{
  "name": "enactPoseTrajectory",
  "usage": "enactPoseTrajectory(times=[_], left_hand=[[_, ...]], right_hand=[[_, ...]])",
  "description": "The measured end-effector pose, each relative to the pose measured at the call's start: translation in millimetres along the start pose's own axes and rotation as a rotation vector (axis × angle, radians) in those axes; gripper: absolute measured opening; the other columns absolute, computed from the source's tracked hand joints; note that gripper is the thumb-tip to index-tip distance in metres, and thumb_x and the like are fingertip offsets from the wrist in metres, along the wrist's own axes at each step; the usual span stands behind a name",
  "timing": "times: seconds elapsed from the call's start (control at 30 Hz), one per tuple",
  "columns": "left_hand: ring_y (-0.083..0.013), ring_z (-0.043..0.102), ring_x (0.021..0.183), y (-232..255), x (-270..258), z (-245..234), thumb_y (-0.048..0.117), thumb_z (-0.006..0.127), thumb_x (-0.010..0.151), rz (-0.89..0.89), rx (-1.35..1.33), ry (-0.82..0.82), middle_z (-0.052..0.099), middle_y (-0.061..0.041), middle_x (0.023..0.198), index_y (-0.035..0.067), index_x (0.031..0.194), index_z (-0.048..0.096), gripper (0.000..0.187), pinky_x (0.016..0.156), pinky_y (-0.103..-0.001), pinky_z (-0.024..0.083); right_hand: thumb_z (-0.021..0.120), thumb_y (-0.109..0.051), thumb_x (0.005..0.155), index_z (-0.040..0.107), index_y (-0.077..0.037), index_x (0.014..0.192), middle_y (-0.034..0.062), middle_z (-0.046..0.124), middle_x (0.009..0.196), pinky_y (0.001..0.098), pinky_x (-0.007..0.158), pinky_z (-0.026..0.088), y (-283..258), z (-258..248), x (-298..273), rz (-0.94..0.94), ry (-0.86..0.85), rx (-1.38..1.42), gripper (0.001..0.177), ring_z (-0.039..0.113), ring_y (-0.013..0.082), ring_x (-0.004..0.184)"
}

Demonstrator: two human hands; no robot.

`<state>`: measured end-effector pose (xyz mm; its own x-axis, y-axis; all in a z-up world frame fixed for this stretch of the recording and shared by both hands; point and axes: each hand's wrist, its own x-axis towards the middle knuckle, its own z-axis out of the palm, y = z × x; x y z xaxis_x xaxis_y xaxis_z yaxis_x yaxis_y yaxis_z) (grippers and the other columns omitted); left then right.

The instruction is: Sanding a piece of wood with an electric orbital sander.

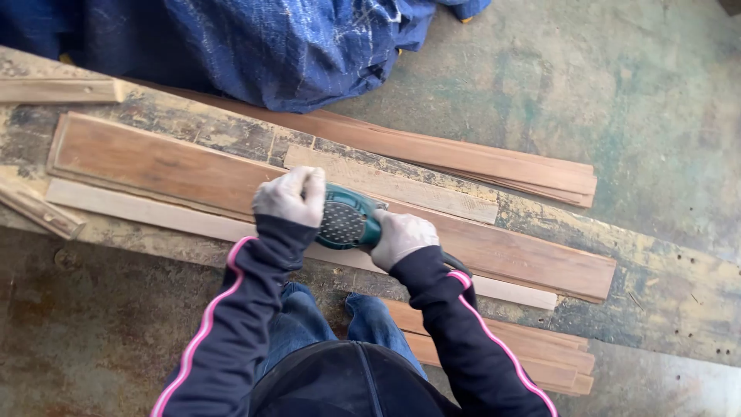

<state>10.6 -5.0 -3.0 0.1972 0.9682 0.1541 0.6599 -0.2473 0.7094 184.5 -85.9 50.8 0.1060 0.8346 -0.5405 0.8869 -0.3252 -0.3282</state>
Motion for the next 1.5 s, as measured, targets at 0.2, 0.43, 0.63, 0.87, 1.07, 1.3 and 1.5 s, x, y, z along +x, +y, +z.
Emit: enactPoseTrajectory(times=[0.2,0.43,0.63,0.87,1.07,1.3,1.5], left_hand=[[-0.0319,0.070,0.067,34.4,-16.6,56.5,0.035,0.060,0.100,0.015,-0.043,-0.022,0.072,-0.013,0.072,0.012,0.084,0.073,0.030,0.069,-0.045,0.052],[-0.0340,0.068,0.064,88.0,-36.3,106.4,0.037,0.061,0.098,-0.005,-0.046,-0.021,0.072,-0.013,0.070,0.012,0.079,0.070,0.033,0.069,-0.047,0.050],[-0.0314,0.069,0.062,126.7,-51.0,142.6,0.037,0.060,0.098,0.035,-0.108,-0.006,0.070,-0.012,0.065,0.012,0.076,0.067,0.034,0.072,-0.047,0.052],[-0.0359,0.065,0.060,162.2,-77.5,194.8,0.042,0.061,0.095,-0.071,-0.111,-0.026,0.069,-0.017,0.069,0.009,0.077,0.068,0.038,0.062,-0.051,0.047],[-0.0367,0.064,0.059,172.4,-92.2,214.3,0.041,0.062,0.094,-0.074,-0.136,-0.069,0.068,-0.018,0.066,0.007,0.082,0.068,0.036,0.065,-0.052,0.046],[-0.0344,0.064,0.059,149.0,-83.5,176.8,0.039,0.065,0.094,-0.024,-0.168,-0.044,0.068,-0.016,0.069,0.010,0.079,0.067,0.033,0.060,-0.048,0.047],[-0.0320,0.062,0.056,117.7,-71.1,136.9,0.030,0.070,0.093,0.011,-0.206,0.094,0.065,-0.012,0.066,0.010,0.076,0.064,0.027,0.055,-0.046,0.044]], right_hand=[[0.075,-0.041,0.078,0.070,-0.024,0.118,0.0153,0.075,0.089,0.0469,0.081,0.057,57.1,-7.0,-15.8,0.079,-0.024,-0.102,0.043,0.074,0.0352,0.089],[0.078,-0.048,0.077,0.071,-0.024,0.115,0.0147,0.076,0.090,0.0467,0.081,0.058,130.6,-4.9,-35.3,0.118,0.003,-0.158,0.046,0.074,0.0346,0.091],[0.081,-0.050,0.069,0.070,-0.028,0.121,0.0158,0.076,0.089,0.0471,0.079,0.058,183.2,-10.7,-47.1,0.093,0.081,-0.153,0.057,0.074,0.0354,0.088],[0.081,-0.055,0.071,0.075,-0.026,0.113,0.0146,0.078,0.090,0.0452,0.081,0.059,251.8,-3.1,-61.5,0.234,0.006,-0.256,0.051,0.076,0.0338,0.089],[0.082,-0.057,0.069,0.077,-0.024,0.108,0.0133,0.079,0.086,0.0440,0.080,0.059,261.2,-2.4,-72.3,0.293,-0.012,-0.231,0.052,0.076,0.0327,0.086],[0.081,-0.052,0.069,0.075,-0.023,0.106,0.0107,0.077,0.081,0.0425,0.075,0.060,233.5,7.3,-68.9,0.200,0.073,-0.225,0.047,0.076,0.0311,0.079],[0.082,-0.050,0.071,0.073,-0.020,0.100,0.0118,0.075,0.078,0.0443,0.072,0.058,175.8,4.1,-58.2,0.089,0.116,-0.174,0.043,0.074,0.0323,0.079]])
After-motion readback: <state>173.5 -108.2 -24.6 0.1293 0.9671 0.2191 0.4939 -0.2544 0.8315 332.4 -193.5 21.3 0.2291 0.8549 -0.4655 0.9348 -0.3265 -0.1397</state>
